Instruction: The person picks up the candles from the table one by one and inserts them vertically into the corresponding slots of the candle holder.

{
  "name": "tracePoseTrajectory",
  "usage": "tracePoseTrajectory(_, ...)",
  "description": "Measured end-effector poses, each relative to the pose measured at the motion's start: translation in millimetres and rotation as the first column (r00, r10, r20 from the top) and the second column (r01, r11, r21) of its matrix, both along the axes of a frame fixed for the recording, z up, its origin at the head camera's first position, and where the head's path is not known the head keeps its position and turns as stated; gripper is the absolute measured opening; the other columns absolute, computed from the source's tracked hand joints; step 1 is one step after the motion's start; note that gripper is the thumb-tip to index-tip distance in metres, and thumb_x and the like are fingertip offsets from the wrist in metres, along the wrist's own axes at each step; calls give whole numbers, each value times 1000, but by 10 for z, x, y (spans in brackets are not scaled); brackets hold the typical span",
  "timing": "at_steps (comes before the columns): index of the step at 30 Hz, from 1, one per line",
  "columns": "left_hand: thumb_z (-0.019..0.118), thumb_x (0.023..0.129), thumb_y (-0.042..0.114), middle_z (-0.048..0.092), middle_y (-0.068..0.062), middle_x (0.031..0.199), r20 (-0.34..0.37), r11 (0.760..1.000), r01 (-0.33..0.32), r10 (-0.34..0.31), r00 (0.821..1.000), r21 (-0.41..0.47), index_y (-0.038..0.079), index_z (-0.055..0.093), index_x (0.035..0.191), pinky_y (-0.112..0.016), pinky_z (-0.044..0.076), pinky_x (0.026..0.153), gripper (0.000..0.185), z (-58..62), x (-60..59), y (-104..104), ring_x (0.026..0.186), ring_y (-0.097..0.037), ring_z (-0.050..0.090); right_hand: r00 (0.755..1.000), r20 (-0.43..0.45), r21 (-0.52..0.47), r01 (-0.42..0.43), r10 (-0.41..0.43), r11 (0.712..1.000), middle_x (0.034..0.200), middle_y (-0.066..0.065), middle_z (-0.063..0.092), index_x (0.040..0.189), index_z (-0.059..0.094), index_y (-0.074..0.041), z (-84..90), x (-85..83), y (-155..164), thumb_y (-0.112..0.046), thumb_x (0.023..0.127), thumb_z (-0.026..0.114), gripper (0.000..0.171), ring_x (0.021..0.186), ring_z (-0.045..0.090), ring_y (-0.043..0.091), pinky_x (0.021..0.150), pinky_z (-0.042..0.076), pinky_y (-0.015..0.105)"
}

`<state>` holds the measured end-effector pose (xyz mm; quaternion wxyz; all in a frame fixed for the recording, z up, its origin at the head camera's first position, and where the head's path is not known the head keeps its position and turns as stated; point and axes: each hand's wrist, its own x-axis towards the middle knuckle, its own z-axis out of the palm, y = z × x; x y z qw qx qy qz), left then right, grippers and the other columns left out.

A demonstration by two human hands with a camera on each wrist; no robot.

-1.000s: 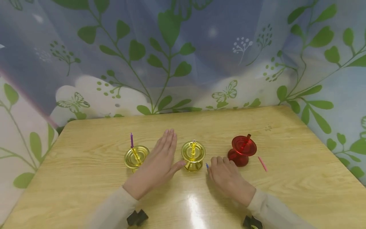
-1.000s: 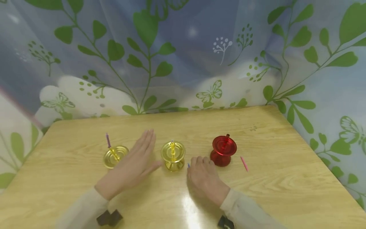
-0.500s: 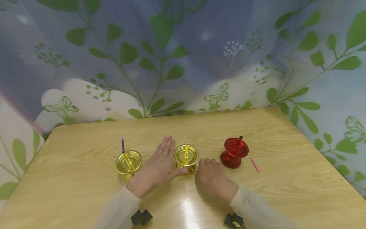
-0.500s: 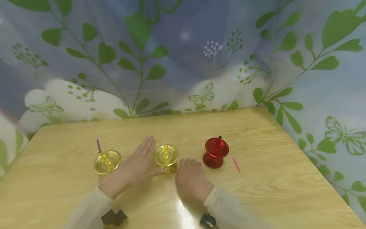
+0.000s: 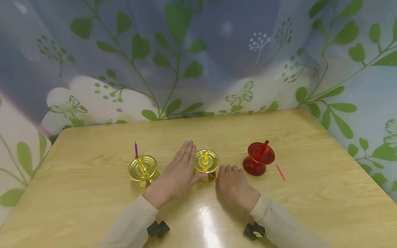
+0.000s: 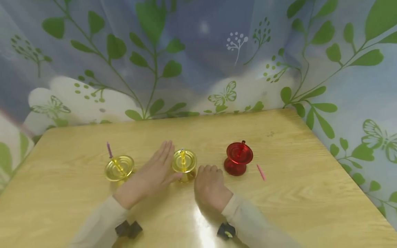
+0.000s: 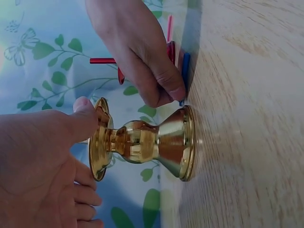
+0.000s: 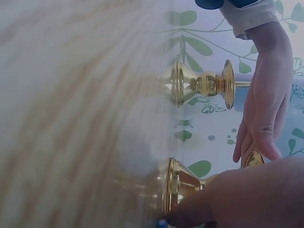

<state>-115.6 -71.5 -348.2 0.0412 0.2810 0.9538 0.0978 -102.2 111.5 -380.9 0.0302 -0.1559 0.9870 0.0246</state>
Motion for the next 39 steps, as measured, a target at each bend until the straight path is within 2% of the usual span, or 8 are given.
tracePoseTrajectory(4, 36, 101, 51, 0, -27, 157, 14, 999, -16, 16, 1000, -42, -10, 9, 149, -43, 8, 118, 83, 48, -25, 9, 146, -35, -4, 999, 48, -32, 1, 0, 999, 72, 11, 49, 83, 51, 2, 24, -35, -2, -18, 94, 56, 23, 72, 54, 29, 63, 49, 42)
tracePoseTrajectory(7, 33, 101, 52, 0, -26, 157, 16, 998, -22, 23, 1000, -51, -10, 7, 150, -43, 7, 117, 83, 68, -40, -9, 146, -35, -5, 998, 58, -7, 0, 0, 1000, 73, 12, 48, 85, 51, 3, 42, -57, -24, -13, 90, 55, 18, 73, 53, 28, 64, 49, 42)
tracePoseTrajectory(17, 35, 102, 49, 1, -29, 155, -22, 998, -54, 54, 998, -22, -12, 9, 148, -46, 11, 117, 81, 135, -20, -161, 145, -38, -3, 996, 11, 38, -89, 89, 995, 72, 13, 51, 83, 53, 3, 97, -134, -145, -9, 89, 55, 13, 72, 55, 29, 63, 50, 39)
tracePoseTrajectory(23, 35, 102, 50, 1, -27, 155, -10, 999, -31, 31, 999, -7, -12, 11, 148, -45, 10, 117, 81, 154, -48, -106, 145, -37, -2, 994, 105, 55, -22, 16, 998, 83, 14, 56, 94, 55, 4, 123, -175, -131, -9, 87, 60, 16, 84, 59, 30, 74, 53, 42)
tracePoseTrajectory(26, 36, 102, 49, 2, -28, 155, -6, 1000, -18, 18, 1000, -7, -12, 12, 148, -45, 11, 117, 81, 156, -60, -59, 145, -37, -1, 993, 119, 41, 17, -22, 999, 86, 14, 57, 97, 55, 4, 127, -196, -93, -10, 86, 60, 19, 87, 59, 31, 76, 53, 43)
tracePoseTrajectory(31, 36, 101, 50, 4, -30, 155, -4, 1000, -7, 7, 1000, -27, -13, 12, 148, -46, 12, 117, 82, 134, -69, -1, 145, -39, -1, 994, 74, -55, 88, -84, 995, 78, 11, 53, 92, 53, 2, 114, -222, -28, -16, 89, 59, 20, 78, 59, 29, 66, 54, 42)
tracePoseTrajectory(35, 36, 101, 51, 6, -30, 154, -6, 999, -3, 2, 1000, -46, -14, 13, 147, -46, 13, 117, 83, 105, -55, 25, 145, -39, 0, 989, 38, -153, 150, -146, 977, 74, 10, 51, 87, 50, 1, 114, -226, 16, -21, 90, 61, 25, 73, 58, 29, 60, 54, 43)
tracePoseTrajectory(39, 36, 101, 51, 7, -30, 155, 8, 999, -5, 5, 1000, -45, -13, 14, 148, -46, 12, 117, 82, 72, -26, 46, 145, -39, 0, 989, 9, -164, 150, -150, 975, 73, 11, 50, 85, 48, 1, 94, -211, 64, -18, 90, 61, 23, 72, 57, 30, 57, 53, 43)
